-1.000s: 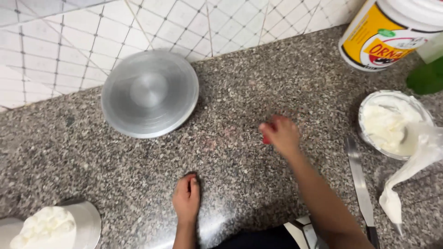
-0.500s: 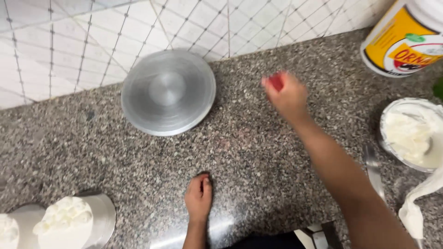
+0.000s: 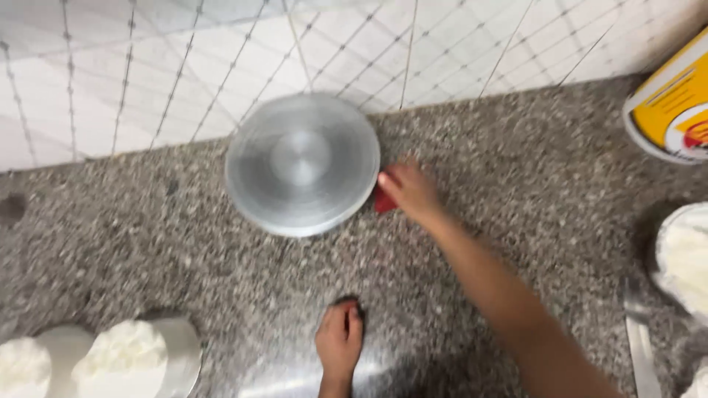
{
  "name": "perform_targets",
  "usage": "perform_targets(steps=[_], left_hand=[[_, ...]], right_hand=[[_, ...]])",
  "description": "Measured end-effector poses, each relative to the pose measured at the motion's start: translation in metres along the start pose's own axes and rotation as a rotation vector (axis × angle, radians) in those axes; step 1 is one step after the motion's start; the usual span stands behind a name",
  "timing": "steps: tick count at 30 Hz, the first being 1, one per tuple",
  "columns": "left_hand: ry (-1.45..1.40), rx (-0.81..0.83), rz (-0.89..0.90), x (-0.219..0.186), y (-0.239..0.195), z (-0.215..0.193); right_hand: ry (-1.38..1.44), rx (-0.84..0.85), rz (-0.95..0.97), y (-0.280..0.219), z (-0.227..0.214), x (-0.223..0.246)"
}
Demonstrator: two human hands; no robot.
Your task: Shaping and kneading a piece of red fondant by hand on a granite countertop for cake decoration.
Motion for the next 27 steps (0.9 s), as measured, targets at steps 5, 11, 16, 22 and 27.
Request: perform_targets(steps=[5, 11, 16, 22, 27], left_hand=[[0.031, 0.049, -0.144, 0.004, 0.002, 0.001], [0.038, 0.029, -0.093, 0.001, 0.001, -0.002], [0.031, 0.022, -0.119, 0.000, 0.001, 0.000], [0.053, 0.002, -0.144, 0.008, -0.007, 0.004], [0.079, 0.019, -0.099, 0.010, -0.001, 0.007]], right_hand=[[-0.174, -0.173, -0.106, -0.005, 0.028, 0.002], [0.645, 0.211, 0.205, 0.034, -0.030, -0.043], [0.023, -0.807, -0.096, 0.010, -0.167, -0.036], [-0.357, -0.393, -0.095, 0.035, -0.014, -0.089], [0.220, 0.035, -0.007, 0.064, -0.032, -0.109]])
Point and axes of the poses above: each hand's wrist, its own y-axis towards the middle knuckle, its own z-axis out of the palm, x = y × z, the point moved 7 cm from there along y, towards the middle knuckle, and after that the axes turned 14 degrees about x, right-handed, at the moved point
